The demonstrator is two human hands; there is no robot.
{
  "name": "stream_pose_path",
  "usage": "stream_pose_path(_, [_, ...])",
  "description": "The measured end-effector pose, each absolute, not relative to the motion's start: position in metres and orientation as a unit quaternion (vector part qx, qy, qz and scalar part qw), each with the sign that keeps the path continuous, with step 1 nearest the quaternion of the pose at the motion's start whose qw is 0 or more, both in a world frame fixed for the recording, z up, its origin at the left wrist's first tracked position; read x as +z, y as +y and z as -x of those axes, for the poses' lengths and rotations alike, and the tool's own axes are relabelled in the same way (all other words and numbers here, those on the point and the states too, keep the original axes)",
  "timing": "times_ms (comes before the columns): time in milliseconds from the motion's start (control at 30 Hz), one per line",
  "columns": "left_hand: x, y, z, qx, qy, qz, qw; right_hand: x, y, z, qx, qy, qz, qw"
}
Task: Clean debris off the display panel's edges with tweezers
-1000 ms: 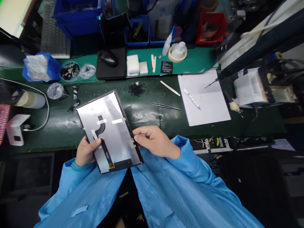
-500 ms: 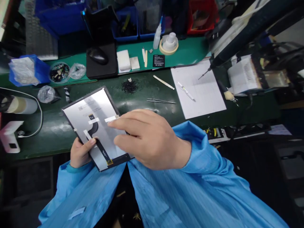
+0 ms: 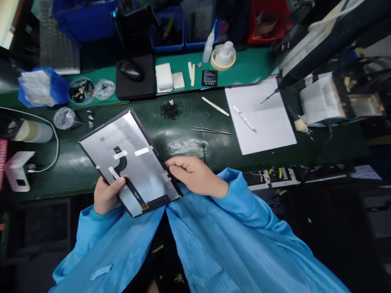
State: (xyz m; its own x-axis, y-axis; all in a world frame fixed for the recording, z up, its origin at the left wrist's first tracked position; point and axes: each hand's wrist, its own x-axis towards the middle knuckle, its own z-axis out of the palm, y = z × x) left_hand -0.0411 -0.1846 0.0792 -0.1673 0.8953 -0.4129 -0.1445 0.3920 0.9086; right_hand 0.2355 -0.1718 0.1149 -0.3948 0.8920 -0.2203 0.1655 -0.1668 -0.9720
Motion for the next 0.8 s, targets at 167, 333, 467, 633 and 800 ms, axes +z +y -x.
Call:
stream_pose_path(167, [0.083,-0.181,0.034,0.449,0.625,-0.283,0.572,0.116,-0.174,-0.239,0.642,-0.538,0.439,0.326])
stream_pose_path(333, [0.082,-0.181,0.030,0.448,0.642,-0.250,0.570,0.116,-0.175,-0.235,0.653,-0.518,0.459,0.308])
stream_pose_path(467, [0.076,-0.185,0.034,0.447,0.628,-0.288,0.569,0.111,-0.175,-0.228,0.590,-0.535,0.511,0.323])
stream_pose_path(633, [0.075,-0.185,0.033,0.443,0.627,-0.307,0.562,0.105,-0.176,-0.226,0.553,-0.544,0.529,0.345])
stream_pose_path(800, [0.073,-0.183,0.031,0.443,0.632,-0.324,0.547,0.103,-0.179,-0.232,0.631,-0.504,0.492,0.325])
